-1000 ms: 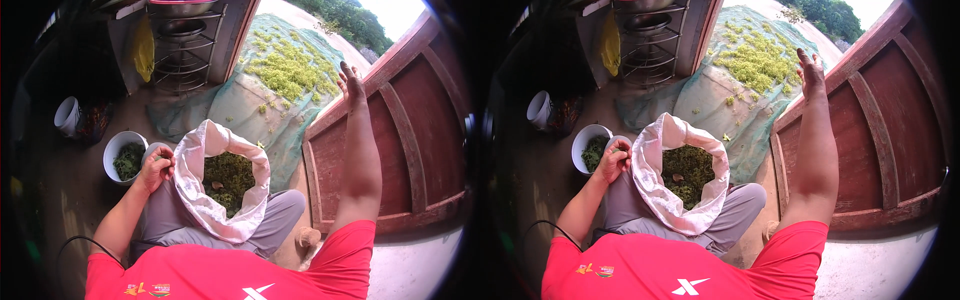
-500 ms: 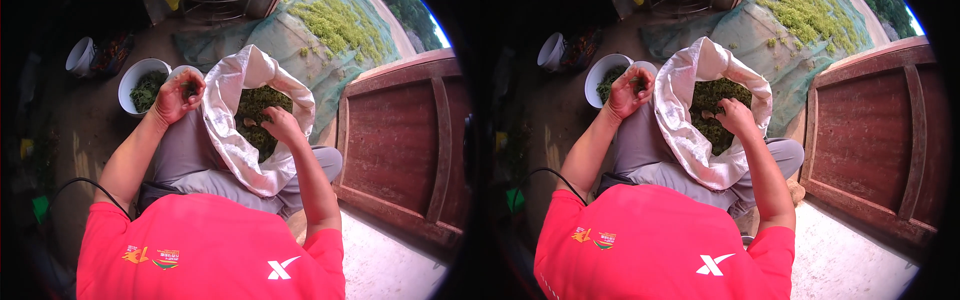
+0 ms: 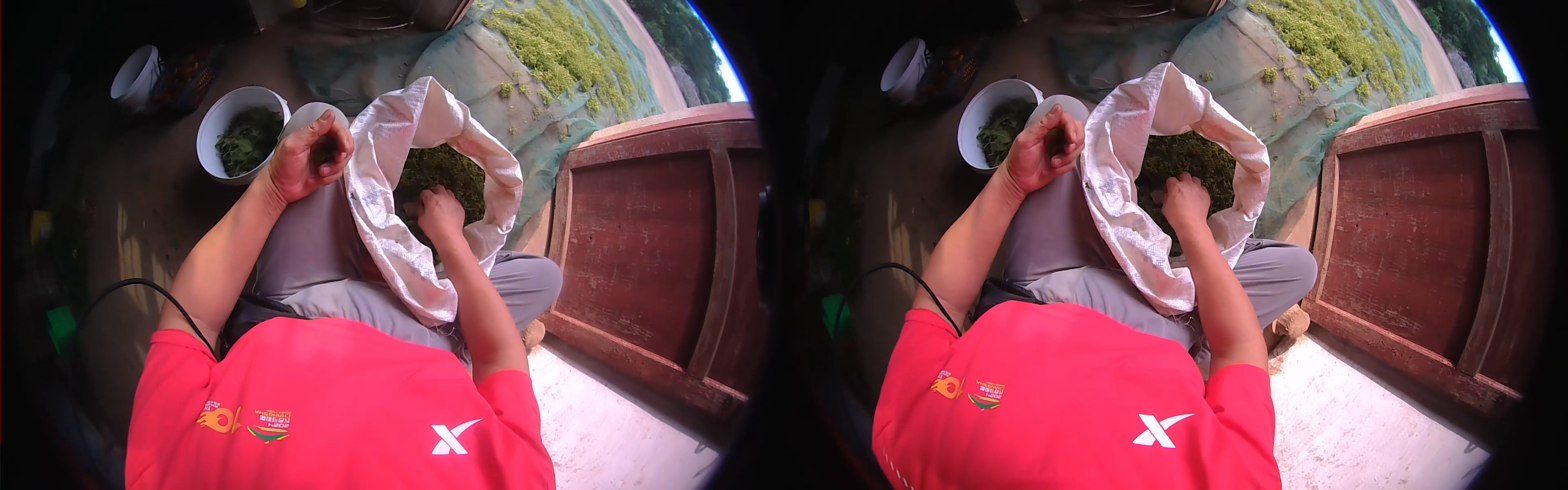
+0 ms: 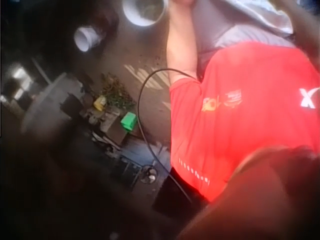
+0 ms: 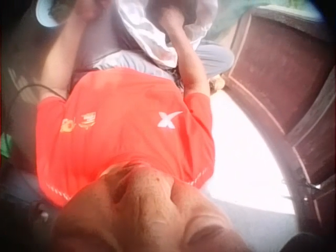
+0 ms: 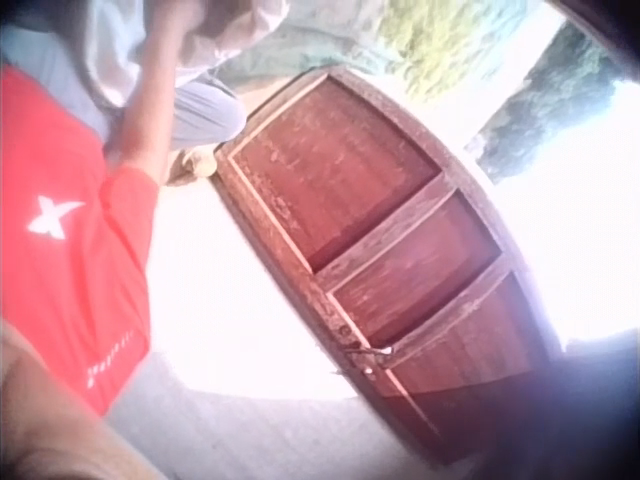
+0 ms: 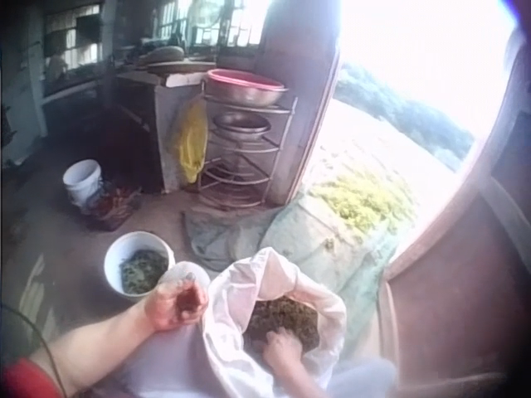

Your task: The person sorts small green plants by hand, picking through them in a white bag and placing selected portions into a white bucket.

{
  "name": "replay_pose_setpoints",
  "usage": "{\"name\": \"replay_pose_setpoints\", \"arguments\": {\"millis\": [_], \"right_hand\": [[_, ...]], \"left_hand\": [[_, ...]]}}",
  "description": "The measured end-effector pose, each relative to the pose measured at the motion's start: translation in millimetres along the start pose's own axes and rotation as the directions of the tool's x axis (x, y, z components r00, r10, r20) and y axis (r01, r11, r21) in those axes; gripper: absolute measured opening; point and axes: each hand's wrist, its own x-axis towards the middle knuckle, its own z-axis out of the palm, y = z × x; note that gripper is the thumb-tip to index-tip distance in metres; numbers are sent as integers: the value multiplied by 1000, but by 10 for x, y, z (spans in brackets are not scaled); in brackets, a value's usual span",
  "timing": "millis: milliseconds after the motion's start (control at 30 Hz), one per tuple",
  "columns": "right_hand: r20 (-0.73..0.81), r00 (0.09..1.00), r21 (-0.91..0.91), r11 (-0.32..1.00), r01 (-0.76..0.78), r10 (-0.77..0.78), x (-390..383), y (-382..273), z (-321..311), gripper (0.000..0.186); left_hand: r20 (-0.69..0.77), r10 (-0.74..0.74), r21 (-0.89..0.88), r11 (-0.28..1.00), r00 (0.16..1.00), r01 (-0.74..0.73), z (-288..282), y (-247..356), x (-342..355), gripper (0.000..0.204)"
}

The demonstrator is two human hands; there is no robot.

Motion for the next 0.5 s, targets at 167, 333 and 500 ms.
{"name": "replay_pose_setpoints", "arguments": {"millis": [167,333,500], "right_hand": [[4,980,389,903,-183,197,-38,137,-558,16],[55,996,282,958,54,-73,41,121,-541,15],[143,988,53,998,45,-52,2,9,10,13]], "left_hand": [[41,-48,54,997,998,46,126,39,-39,32],[161,-234,158,965,959,209,668,-173,273,20],[-220,-522,270,779,824,566,450,-689,331,18]]}}
